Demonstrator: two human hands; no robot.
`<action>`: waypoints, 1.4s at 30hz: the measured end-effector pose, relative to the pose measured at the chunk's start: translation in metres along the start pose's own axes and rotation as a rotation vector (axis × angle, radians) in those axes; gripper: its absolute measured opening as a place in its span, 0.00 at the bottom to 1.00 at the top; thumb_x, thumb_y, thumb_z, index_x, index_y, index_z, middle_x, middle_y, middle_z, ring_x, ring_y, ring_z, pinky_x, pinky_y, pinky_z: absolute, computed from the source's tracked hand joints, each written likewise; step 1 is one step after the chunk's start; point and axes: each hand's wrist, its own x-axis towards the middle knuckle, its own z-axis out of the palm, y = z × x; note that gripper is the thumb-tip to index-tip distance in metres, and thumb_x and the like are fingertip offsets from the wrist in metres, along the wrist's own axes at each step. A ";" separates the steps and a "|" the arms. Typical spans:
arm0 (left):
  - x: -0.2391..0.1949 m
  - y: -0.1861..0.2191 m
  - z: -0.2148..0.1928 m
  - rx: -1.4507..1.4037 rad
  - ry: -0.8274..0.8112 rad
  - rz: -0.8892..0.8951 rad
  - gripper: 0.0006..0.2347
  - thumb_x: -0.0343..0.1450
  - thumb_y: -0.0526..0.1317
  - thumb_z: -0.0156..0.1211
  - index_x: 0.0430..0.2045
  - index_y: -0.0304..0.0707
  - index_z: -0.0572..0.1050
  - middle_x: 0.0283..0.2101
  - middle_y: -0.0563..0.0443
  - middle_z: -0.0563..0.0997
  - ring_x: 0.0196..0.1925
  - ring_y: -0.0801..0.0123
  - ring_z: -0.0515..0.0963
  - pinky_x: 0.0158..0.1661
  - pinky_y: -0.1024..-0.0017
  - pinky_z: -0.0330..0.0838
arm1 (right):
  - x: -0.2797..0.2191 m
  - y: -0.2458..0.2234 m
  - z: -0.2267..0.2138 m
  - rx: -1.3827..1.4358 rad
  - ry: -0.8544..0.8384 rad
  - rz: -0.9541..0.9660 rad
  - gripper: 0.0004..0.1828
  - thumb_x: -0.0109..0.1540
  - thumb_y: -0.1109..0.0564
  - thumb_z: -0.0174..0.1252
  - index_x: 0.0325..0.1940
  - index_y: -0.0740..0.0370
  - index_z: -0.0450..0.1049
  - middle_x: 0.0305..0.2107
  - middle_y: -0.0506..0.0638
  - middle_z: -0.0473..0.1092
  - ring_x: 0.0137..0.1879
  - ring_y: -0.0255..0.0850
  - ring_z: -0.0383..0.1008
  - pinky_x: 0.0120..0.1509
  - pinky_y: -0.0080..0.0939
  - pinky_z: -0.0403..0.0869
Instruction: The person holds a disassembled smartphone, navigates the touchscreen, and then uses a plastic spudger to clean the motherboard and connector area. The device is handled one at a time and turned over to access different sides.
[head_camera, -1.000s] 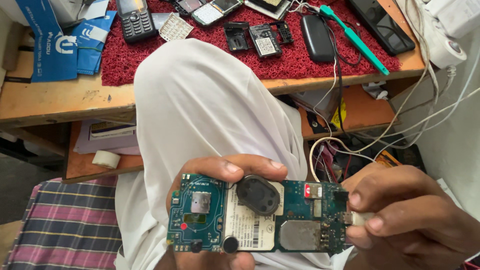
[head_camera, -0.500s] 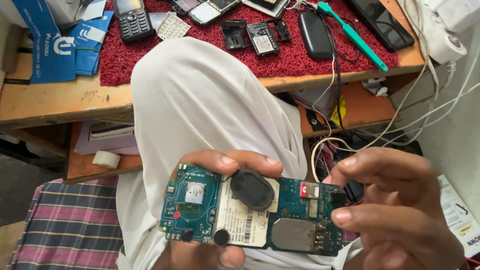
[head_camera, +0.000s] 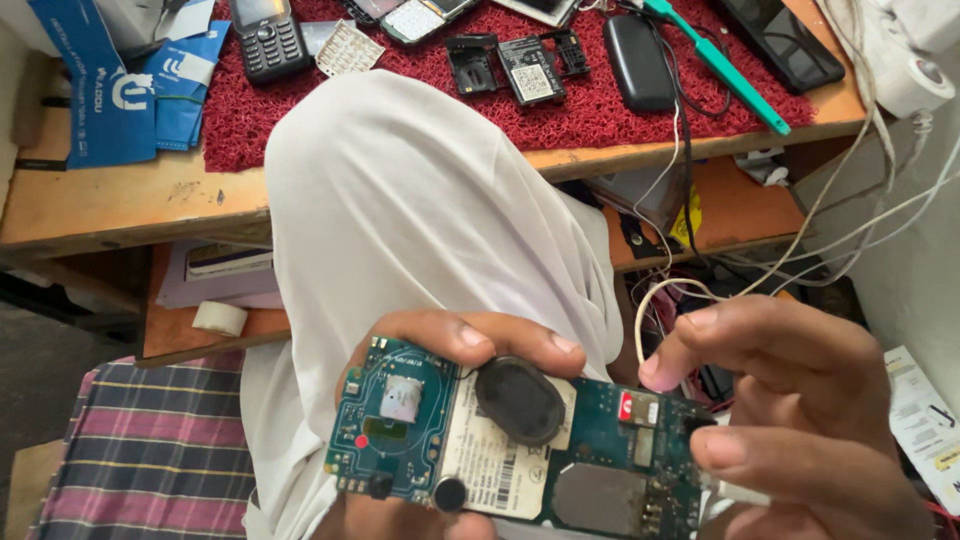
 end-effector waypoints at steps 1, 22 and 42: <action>0.000 -0.001 -0.001 -0.020 -0.003 0.012 0.28 0.66 0.37 0.78 0.52 0.25 0.62 0.53 0.14 0.74 0.56 0.41 0.80 0.57 0.50 0.79 | -0.002 0.001 0.000 0.016 0.011 -0.003 0.11 0.67 0.51 0.59 0.49 0.57 0.72 0.58 0.63 0.63 0.53 0.47 0.76 0.59 0.45 0.81; 0.000 0.008 -0.016 -0.208 -0.116 -0.116 0.21 0.71 0.35 0.68 0.52 0.19 0.65 0.55 0.05 0.69 0.57 0.25 0.77 0.56 0.42 0.78 | -0.020 0.012 -0.020 -0.071 -0.164 0.004 0.05 0.66 0.56 0.58 0.44 0.57 0.72 0.53 0.61 0.66 0.57 0.49 0.78 0.61 0.48 0.80; -0.001 0.008 -0.020 -0.112 -0.102 -0.097 0.17 0.73 0.31 0.64 0.50 0.19 0.65 0.52 0.02 0.70 0.55 0.23 0.78 0.54 0.43 0.79 | -0.026 0.023 -0.043 0.101 -0.328 0.021 0.15 0.65 0.58 0.58 0.54 0.53 0.65 0.54 0.59 0.67 0.57 0.55 0.75 0.62 0.56 0.81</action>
